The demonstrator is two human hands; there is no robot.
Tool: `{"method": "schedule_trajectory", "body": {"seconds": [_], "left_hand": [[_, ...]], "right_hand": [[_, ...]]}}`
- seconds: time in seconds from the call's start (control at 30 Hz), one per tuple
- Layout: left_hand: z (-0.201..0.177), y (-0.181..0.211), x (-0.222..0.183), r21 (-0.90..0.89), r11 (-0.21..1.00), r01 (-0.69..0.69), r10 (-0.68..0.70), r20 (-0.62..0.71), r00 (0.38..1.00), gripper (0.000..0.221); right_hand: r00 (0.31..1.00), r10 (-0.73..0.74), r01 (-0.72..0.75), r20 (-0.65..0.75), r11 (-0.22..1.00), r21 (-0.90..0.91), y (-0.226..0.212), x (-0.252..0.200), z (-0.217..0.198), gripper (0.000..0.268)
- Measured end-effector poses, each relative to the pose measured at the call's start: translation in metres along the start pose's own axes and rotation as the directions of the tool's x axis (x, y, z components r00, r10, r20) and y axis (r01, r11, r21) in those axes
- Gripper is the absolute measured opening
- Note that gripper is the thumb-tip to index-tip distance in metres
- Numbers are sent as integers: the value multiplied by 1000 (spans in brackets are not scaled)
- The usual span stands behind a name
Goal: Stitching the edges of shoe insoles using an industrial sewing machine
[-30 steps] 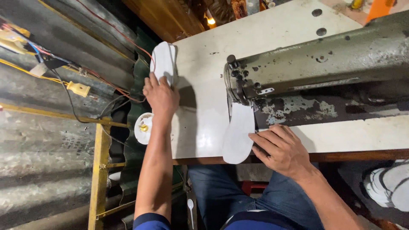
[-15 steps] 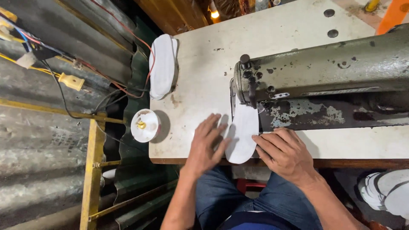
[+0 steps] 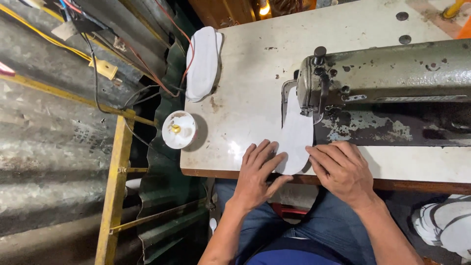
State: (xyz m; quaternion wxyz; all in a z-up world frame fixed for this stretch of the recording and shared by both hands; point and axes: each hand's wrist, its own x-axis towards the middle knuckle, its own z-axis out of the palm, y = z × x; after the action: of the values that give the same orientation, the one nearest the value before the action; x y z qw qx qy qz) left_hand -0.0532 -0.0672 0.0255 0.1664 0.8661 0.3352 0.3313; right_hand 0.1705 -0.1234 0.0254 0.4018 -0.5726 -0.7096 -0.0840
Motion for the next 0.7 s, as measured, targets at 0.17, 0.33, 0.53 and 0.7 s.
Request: {"method": "schedule_trajectory", "body": {"seconds": [0.17, 0.33, 0.53, 0.7], "left_hand": [[-1, -1, -1, -2, 1000, 7, -7, -1, 1000, 52], [-4, 1, 5, -13, 1000, 7, -6, 86, 996, 55], [-6, 7, 14, 59, 998, 0, -7, 127, 992, 52], [0, 1, 15, 82, 997, 14, -26, 146, 989, 53]], "right_hand": [[1000, -24, 24, 8, 1000, -14, 0, 0, 2, 13], [1000, 6, -5, 28, 999, -46, -2, 2, -3, 16], [999, 49, -49, -9, 999, 11, -2, 3, -4, 16], [996, 57, -57, 65, 998, -8, 3, 0, -2, 21]]}}
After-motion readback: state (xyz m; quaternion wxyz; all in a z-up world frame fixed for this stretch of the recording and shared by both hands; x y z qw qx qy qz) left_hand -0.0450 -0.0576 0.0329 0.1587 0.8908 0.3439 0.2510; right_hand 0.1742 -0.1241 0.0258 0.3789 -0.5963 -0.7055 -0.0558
